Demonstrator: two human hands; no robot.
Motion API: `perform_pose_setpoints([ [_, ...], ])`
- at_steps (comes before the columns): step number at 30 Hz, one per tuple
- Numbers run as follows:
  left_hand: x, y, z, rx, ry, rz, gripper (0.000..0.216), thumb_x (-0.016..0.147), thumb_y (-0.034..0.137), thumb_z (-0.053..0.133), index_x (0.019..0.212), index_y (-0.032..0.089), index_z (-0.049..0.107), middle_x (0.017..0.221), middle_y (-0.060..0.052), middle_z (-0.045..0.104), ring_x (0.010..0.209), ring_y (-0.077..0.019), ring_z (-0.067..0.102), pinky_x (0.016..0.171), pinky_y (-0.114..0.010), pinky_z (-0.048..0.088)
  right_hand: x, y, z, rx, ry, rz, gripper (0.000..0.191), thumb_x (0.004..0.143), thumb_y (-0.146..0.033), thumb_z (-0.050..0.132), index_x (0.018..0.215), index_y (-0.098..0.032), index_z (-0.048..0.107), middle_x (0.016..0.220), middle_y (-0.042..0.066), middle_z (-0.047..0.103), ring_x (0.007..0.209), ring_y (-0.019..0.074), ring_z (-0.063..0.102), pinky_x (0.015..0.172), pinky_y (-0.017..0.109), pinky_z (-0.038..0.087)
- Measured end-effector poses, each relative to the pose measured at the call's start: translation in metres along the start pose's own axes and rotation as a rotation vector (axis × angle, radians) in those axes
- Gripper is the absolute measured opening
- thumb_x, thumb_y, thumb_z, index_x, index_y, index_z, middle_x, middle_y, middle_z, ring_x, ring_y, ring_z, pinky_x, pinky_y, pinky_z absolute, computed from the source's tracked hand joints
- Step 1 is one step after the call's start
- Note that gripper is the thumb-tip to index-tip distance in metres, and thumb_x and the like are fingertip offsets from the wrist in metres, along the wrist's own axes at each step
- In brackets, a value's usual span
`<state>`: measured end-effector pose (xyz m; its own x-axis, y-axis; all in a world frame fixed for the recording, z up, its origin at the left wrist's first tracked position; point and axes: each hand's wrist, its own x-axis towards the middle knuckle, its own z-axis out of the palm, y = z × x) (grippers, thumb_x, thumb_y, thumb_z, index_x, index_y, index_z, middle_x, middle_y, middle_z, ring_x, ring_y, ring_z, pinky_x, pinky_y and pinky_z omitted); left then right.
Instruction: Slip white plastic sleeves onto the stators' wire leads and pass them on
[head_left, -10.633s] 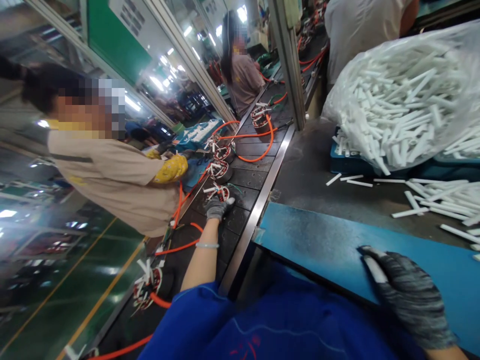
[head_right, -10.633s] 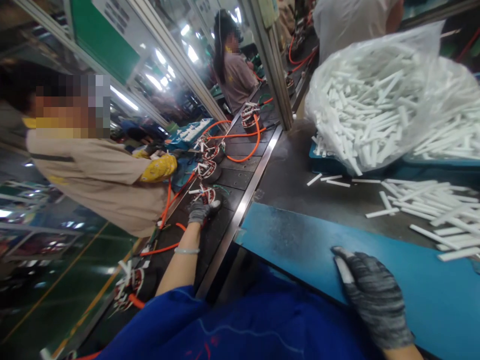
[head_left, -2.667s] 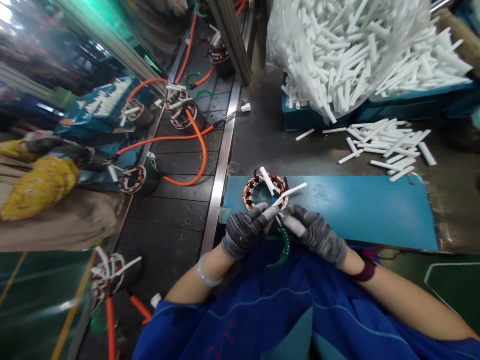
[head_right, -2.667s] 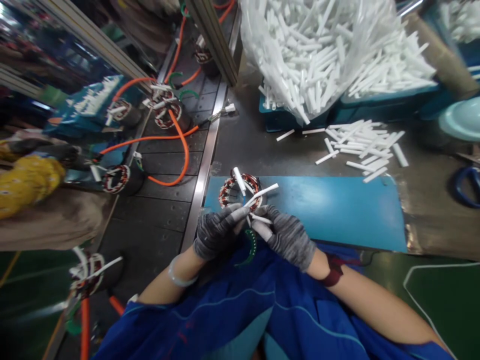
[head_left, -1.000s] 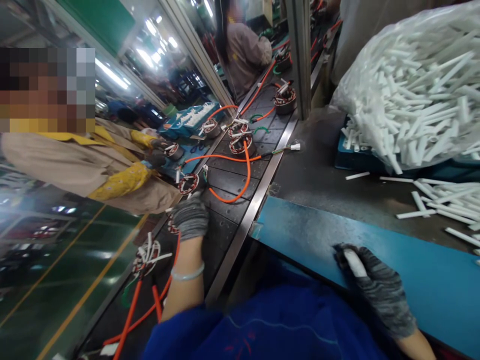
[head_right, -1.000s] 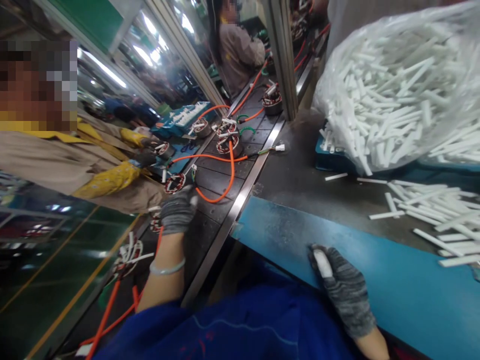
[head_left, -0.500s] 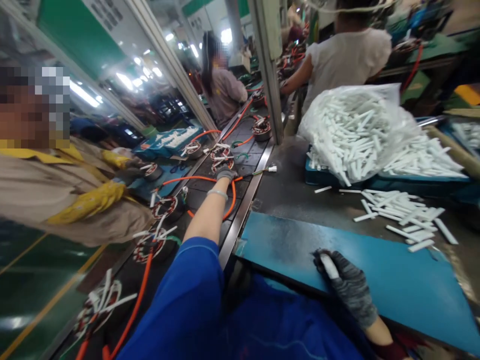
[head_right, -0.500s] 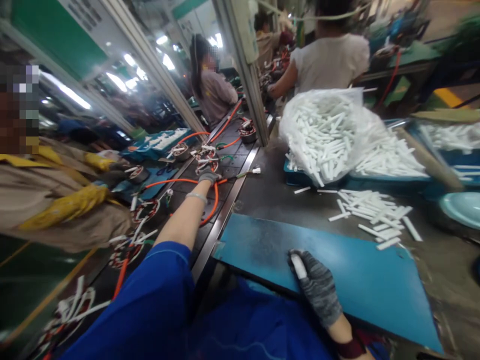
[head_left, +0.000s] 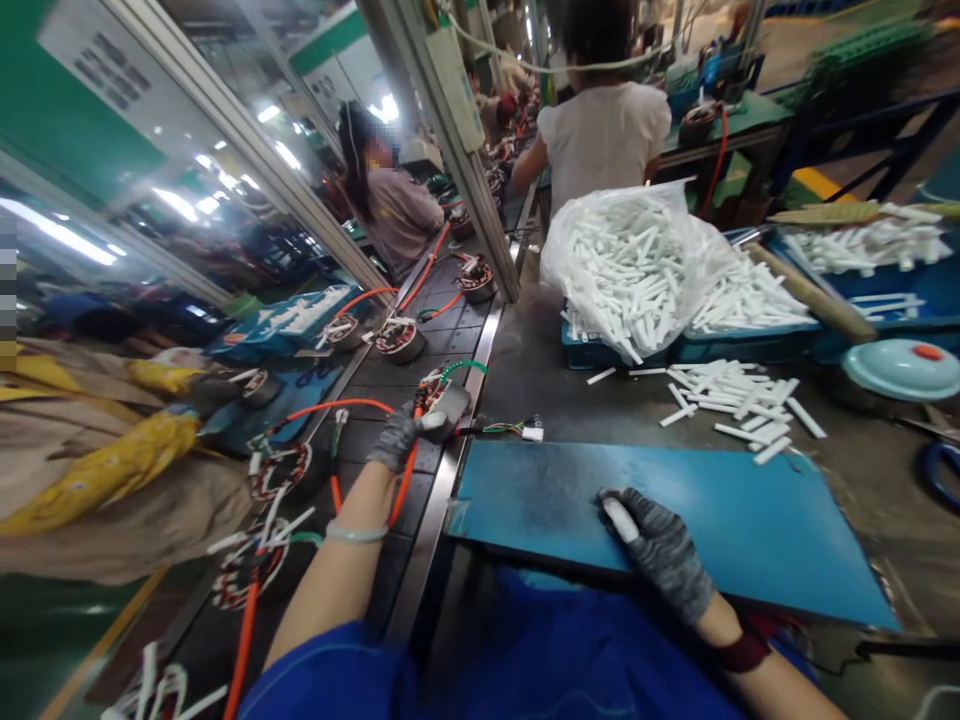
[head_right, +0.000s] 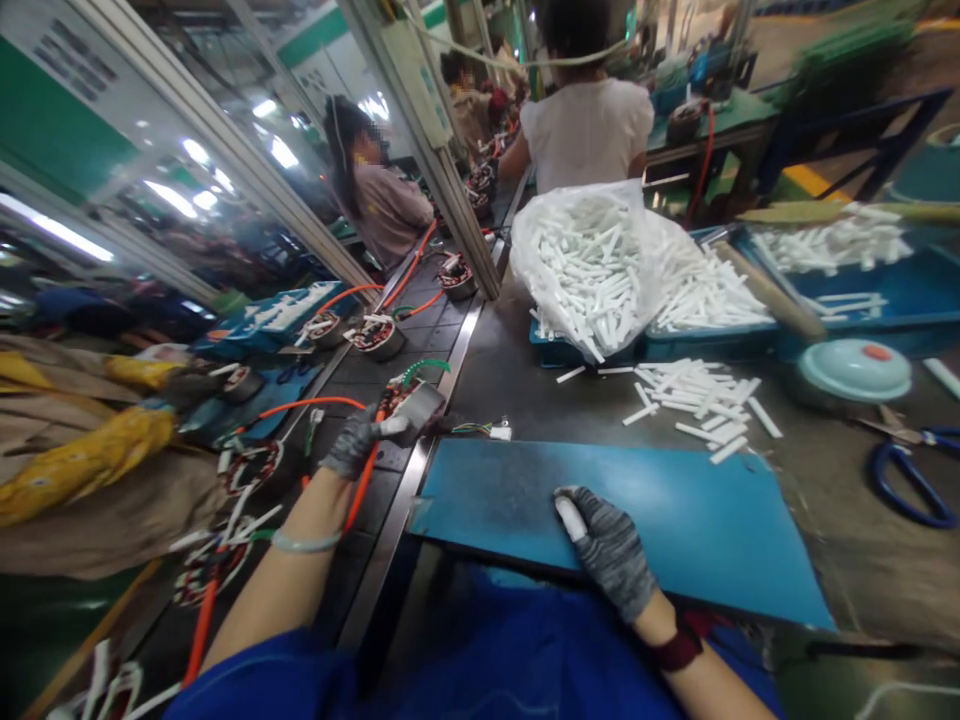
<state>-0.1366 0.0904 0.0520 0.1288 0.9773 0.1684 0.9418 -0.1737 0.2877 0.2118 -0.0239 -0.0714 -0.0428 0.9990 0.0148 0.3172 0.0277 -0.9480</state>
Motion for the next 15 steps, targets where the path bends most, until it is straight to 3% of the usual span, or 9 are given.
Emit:
perform_pose_setpoints([
  [5,-0.043,0.015,0.023,-0.159,-0.192,0.102,0.056,0.085,0.061,0.075,0.121,0.017,0.073,0.112,-0.009,0.077,0.11,-0.0299,0.07,0.099,-0.044,0.057,-0.001,0.001,-0.001,0.204,0.013,0.136,0.043,0.092,-0.063,0.063,0.103,-0.023,0.075,0.088,0.008,0.081,0.074,0.0241,0.077,0.074,0.038,0.065],
  [7,-0.053,0.029,0.038,-0.249,-0.347,0.326,0.054,0.081,0.064,0.077,0.112,0.019,0.078,0.104,-0.009,0.079,0.111,-0.0307,0.07,0.111,-0.047,0.05,0.002,-0.003,-0.004,0.283,0.076,0.177,0.045,0.091,-0.063,0.064,0.109,-0.022,0.074,0.086,0.007,0.08,0.073,0.023,0.076,0.072,0.038,0.065],
  [9,-0.057,0.043,0.048,-0.308,-0.469,0.623,0.041,0.087,0.058,0.071,0.107,0.023,0.079,0.102,-0.008,0.079,0.114,-0.0293,0.068,0.124,-0.053,0.035,0.007,-0.009,-0.009,0.274,0.144,0.162,0.044,0.092,-0.061,0.064,0.113,-0.023,0.074,0.09,0.006,0.08,0.08,0.0234,0.077,0.078,0.04,0.065],
  [11,-0.055,0.051,0.051,-0.301,-0.444,0.775,0.032,0.094,0.051,0.064,0.111,0.028,0.078,0.11,-0.007,0.078,0.124,-0.0283,0.063,0.13,-0.056,0.021,0.015,-0.014,-0.015,0.201,0.182,0.092,0.039,0.093,-0.058,0.064,0.113,-0.026,0.075,0.102,0.007,0.081,0.093,0.025,0.076,0.091,0.045,0.062],
  [13,-0.05,0.055,0.047,-0.253,-0.326,0.737,0.037,0.095,0.05,0.061,0.124,0.03,0.074,0.126,-0.007,0.074,0.136,-0.0295,0.055,0.13,-0.057,0.018,0.024,-0.017,-0.021,0.132,0.166,-0.005,0.035,0.095,-0.054,0.064,0.114,-0.029,0.077,0.113,0.006,0.079,0.107,0.0259,0.074,0.104,0.047,0.057],
  [15,-0.047,0.055,0.037,-0.207,-0.263,0.634,0.052,0.094,0.055,0.063,0.137,0.027,0.066,0.138,-0.01,0.067,0.14,-0.032,0.051,0.128,-0.057,0.024,0.03,-0.015,-0.029,0.101,0.089,-0.09,0.031,0.096,-0.05,0.064,0.118,-0.031,0.077,0.122,0.005,0.077,0.116,0.0255,0.071,0.111,0.048,0.052],
])
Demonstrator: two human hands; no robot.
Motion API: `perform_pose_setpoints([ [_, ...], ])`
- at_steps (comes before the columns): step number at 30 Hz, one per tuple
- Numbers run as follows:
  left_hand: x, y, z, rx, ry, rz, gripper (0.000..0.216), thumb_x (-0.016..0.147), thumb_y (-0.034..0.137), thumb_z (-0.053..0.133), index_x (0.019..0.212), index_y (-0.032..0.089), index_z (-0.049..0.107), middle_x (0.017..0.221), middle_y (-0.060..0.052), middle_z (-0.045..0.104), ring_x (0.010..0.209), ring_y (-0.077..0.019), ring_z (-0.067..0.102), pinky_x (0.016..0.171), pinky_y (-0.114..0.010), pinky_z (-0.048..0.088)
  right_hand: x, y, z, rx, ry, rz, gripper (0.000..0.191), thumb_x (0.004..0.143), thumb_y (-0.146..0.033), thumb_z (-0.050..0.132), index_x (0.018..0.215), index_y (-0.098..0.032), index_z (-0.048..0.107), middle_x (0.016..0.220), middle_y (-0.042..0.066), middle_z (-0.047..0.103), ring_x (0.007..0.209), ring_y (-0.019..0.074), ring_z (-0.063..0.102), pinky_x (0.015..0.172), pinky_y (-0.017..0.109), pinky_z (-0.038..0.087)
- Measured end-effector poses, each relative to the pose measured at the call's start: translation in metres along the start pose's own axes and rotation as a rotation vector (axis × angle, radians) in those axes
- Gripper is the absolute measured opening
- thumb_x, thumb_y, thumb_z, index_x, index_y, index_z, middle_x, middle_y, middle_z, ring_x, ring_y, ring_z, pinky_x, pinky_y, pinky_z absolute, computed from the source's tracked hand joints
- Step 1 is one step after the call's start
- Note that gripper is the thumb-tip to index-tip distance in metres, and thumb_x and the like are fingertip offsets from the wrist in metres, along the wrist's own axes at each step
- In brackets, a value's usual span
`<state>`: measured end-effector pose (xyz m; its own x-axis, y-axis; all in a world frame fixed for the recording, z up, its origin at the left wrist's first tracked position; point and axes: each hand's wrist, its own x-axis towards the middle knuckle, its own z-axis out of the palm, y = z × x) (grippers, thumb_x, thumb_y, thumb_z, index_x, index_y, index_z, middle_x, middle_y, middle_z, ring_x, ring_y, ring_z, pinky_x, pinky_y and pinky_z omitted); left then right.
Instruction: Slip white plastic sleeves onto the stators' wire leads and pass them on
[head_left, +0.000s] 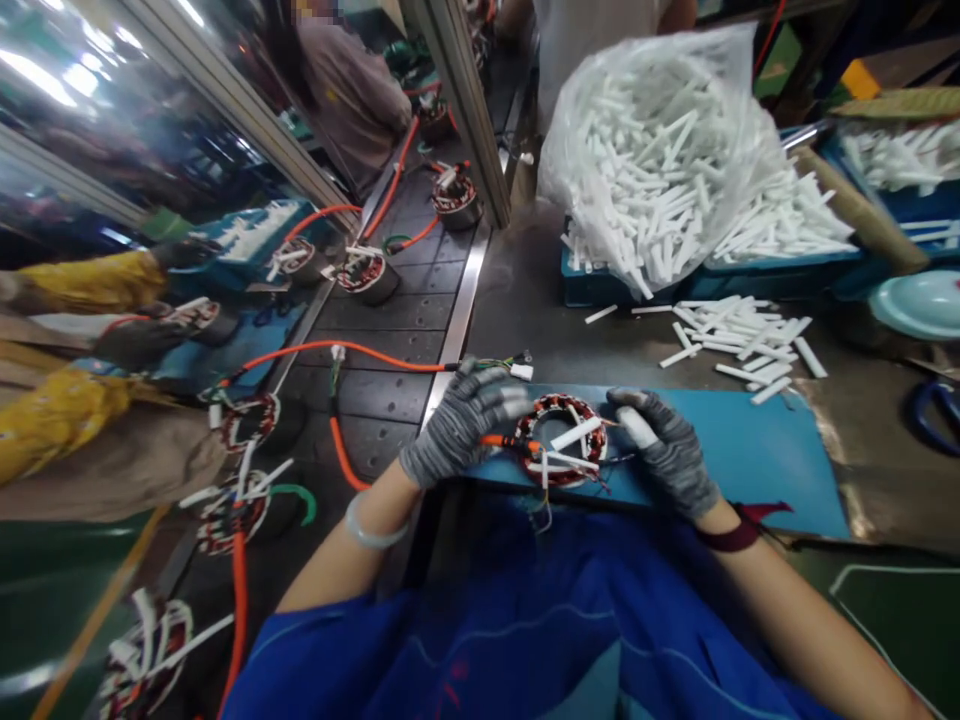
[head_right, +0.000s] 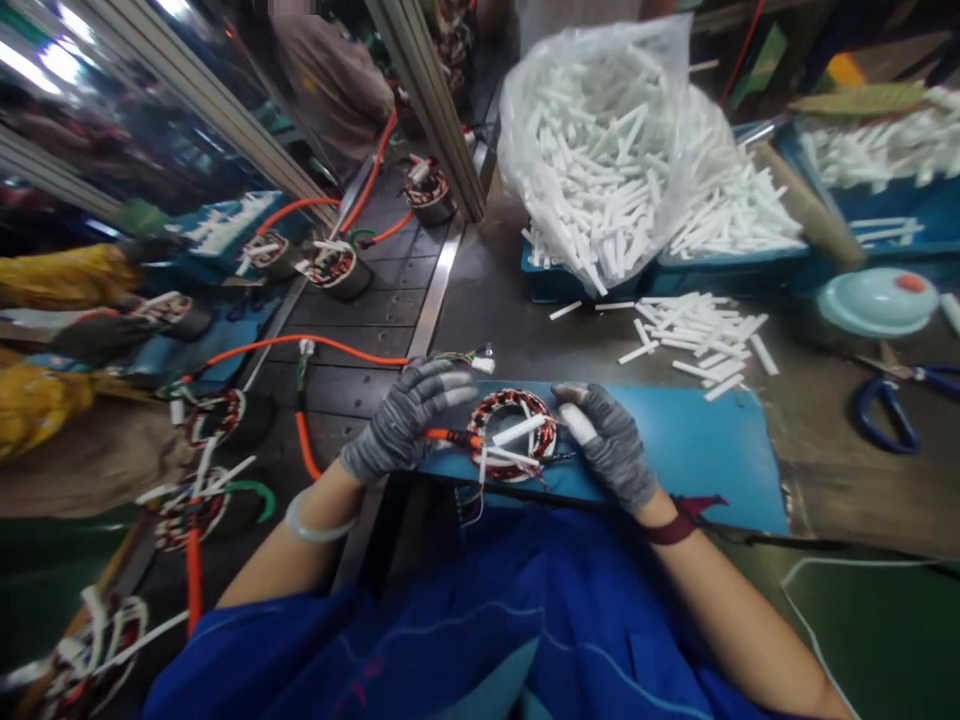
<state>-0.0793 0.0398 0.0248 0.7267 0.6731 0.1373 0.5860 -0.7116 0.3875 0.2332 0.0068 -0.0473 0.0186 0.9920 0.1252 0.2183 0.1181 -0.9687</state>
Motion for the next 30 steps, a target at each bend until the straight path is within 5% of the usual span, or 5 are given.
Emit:
perform_pose_setpoints([
  [6,-0.014,0.026,-0.013,-0.22,-0.038,-0.146,0.076,0.088,0.054,0.075,0.152,0.022,0.049,0.148,-0.014,0.059,0.137,-0.0294,0.057,0.116,-0.049,0.046,0.004,0.004,-0.026,0.051,-0.334,-0.105,0.037,0.098,-0.04,0.065,0.134,-0.035,0.069,0.145,0.003,0.066,0.134,0.025,0.062,0.118,0.048,0.047],
  [12,0.014,0.07,0.038,-0.069,0.198,-0.32,0.057,0.092,0.051,0.072,0.135,0.016,0.064,0.132,-0.013,0.071,0.125,-0.0294,0.066,0.112,-0.047,0.05,0.013,-0.008,-0.014,0.154,-0.494,-0.216,0.032,0.103,-0.042,0.056,0.131,-0.038,0.07,0.151,0.001,0.061,0.142,0.023,0.055,0.122,0.047,0.042],
  [16,0.041,0.093,0.037,0.01,0.004,-0.335,0.04,0.103,0.043,0.057,0.128,0.016,0.07,0.117,-0.011,0.077,0.108,-0.0271,0.073,0.102,-0.043,0.057,0.02,-0.011,-0.002,0.19,-0.49,-0.172,0.027,0.104,-0.042,0.055,0.122,-0.034,0.073,0.135,0.002,0.072,0.13,0.0229,0.064,0.117,0.045,0.047],
  [25,0.018,0.078,0.026,-0.214,-0.005,-0.347,0.038,0.103,0.033,0.05,0.13,0.013,0.068,0.12,-0.014,0.077,0.109,-0.0272,0.073,0.101,-0.044,0.056,0.051,-0.029,-0.003,0.171,-0.753,-0.146,0.025,0.09,-0.045,0.075,0.108,-0.026,0.078,0.1,0.004,0.078,0.095,0.0213,0.072,0.088,0.036,0.058],
  [30,0.018,0.071,0.02,-0.531,-0.058,-0.364,0.034,0.098,0.039,0.048,0.097,0.014,0.07,0.087,-0.006,0.073,0.081,-0.0188,0.066,0.08,-0.032,0.053,0.057,-0.038,0.005,0.148,-0.818,-0.122,0.028,0.084,-0.047,0.081,0.095,-0.021,0.08,0.088,0.004,0.076,0.084,0.02,0.071,0.078,0.033,0.056],
])
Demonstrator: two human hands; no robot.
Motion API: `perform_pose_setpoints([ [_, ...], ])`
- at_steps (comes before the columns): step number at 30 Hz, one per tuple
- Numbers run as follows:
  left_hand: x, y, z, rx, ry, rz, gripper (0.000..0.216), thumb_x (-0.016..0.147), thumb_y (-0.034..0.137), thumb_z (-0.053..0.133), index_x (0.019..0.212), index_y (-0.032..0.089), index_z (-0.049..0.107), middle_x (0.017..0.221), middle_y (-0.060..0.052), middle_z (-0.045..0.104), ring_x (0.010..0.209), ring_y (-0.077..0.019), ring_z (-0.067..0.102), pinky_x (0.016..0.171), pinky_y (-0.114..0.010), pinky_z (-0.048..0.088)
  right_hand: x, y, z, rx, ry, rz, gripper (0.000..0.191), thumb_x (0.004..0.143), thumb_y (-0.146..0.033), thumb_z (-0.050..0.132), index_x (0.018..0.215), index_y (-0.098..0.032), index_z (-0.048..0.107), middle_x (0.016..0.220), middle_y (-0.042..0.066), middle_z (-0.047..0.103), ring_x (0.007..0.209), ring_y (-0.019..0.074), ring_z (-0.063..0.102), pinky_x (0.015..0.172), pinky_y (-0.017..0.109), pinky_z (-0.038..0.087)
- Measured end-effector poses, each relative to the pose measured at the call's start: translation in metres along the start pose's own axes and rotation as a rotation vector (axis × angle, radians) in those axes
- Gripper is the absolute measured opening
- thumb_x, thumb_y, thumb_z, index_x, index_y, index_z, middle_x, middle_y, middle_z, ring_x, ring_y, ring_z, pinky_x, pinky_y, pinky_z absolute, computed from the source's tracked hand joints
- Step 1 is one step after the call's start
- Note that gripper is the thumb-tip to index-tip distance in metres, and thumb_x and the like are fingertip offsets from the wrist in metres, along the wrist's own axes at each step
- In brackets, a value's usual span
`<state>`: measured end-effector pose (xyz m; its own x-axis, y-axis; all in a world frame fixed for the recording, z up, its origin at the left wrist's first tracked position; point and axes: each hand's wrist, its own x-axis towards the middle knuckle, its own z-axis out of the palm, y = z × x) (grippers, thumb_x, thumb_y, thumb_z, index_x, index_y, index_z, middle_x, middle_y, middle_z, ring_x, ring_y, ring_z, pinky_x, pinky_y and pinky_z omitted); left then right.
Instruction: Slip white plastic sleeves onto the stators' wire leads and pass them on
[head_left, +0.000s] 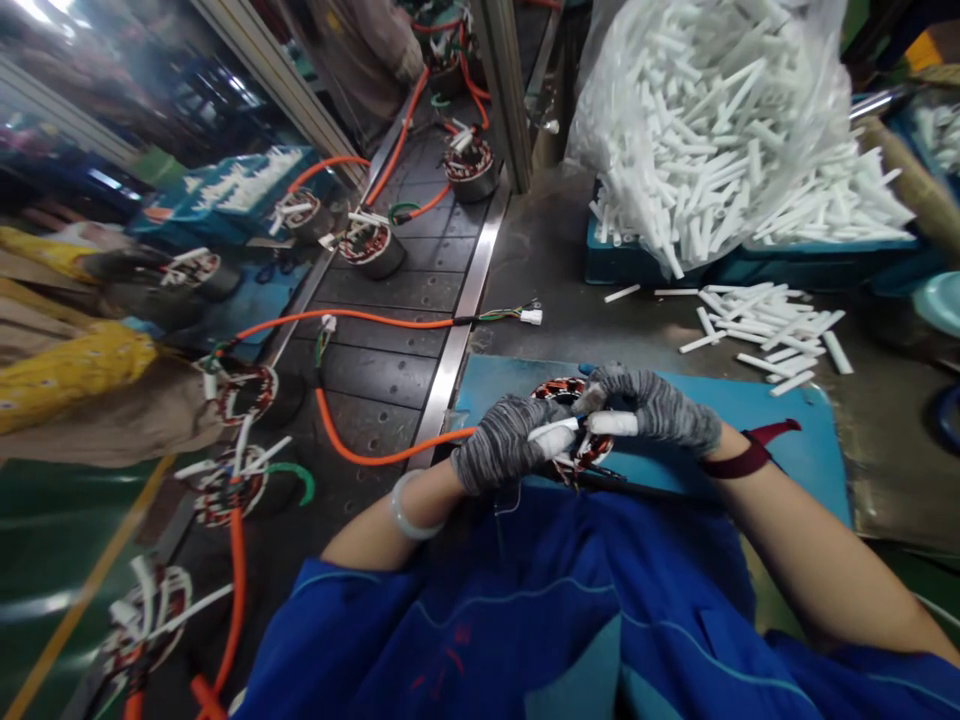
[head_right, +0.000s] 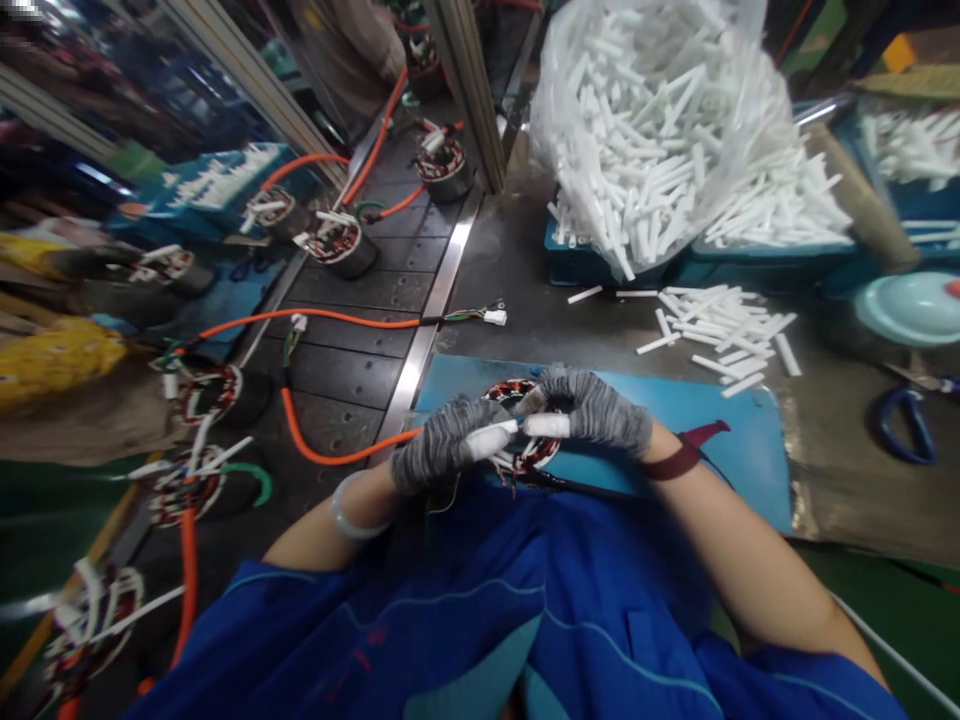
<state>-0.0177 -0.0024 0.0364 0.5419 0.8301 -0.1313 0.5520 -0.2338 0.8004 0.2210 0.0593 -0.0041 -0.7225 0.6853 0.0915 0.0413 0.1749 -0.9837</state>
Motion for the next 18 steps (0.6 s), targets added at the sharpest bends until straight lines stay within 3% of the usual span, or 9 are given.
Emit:
perform_pose_setpoints([
  [6,0.001,-0.001,-0.005,-0.104,-0.023,0.035,0.035,0.094,0.046,0.05,0.082,0.017,0.063,0.072,0.0,0.06,0.069,-0.0136,0.054,0.072,-0.029,0.046,0.001,-0.007,0.009,0.016,0.018,0.017,0.03,0.083,-0.05,0.082,0.092,-0.021,0.079,0.085,0.003,0.077,0.079,0.0181,0.07,0.074,0.032,0.055],
  [10,0.001,-0.003,-0.003,-0.047,-0.009,0.025,0.034,0.096,0.044,0.049,0.08,0.018,0.063,0.073,0.0,0.062,0.07,-0.0137,0.055,0.074,-0.029,0.047,-0.002,-0.006,0.017,-0.138,0.1,0.034,0.03,0.087,-0.051,0.076,0.09,-0.021,0.075,0.08,0.003,0.073,0.074,0.017,0.066,0.069,0.032,0.054],
  [12,0.001,-0.003,-0.004,-0.018,-0.021,0.003,0.033,0.098,0.041,0.049,0.082,0.018,0.065,0.076,-0.001,0.066,0.072,-0.0139,0.058,0.075,-0.029,0.048,-0.006,-0.002,0.018,-0.237,0.146,-0.008,0.027,0.09,-0.049,0.073,0.09,-0.023,0.076,0.081,0.003,0.073,0.077,0.0182,0.066,0.075,0.034,0.055],
  [15,0.004,0.0,-0.006,0.143,-0.08,-0.003,0.035,0.103,0.039,0.045,0.094,0.017,0.071,0.087,-0.003,0.073,0.08,-0.0158,0.065,0.079,-0.029,0.049,-0.015,0.005,0.012,-0.295,0.162,-0.11,0.021,0.092,-0.046,0.073,0.101,-0.028,0.078,0.098,0.006,0.076,0.096,0.0239,0.069,0.093,0.044,0.055],
  [18,0.015,0.008,-0.001,0.474,-0.157,-0.057,0.041,0.105,0.044,0.045,0.097,0.016,0.075,0.089,-0.007,0.075,0.084,-0.0211,0.069,0.081,-0.034,0.05,-0.025,0.01,0.003,-0.207,0.208,-0.053,0.027,0.088,-0.05,0.076,0.105,-0.029,0.078,0.107,0.006,0.076,0.103,0.0271,0.07,0.098,0.047,0.055],
])
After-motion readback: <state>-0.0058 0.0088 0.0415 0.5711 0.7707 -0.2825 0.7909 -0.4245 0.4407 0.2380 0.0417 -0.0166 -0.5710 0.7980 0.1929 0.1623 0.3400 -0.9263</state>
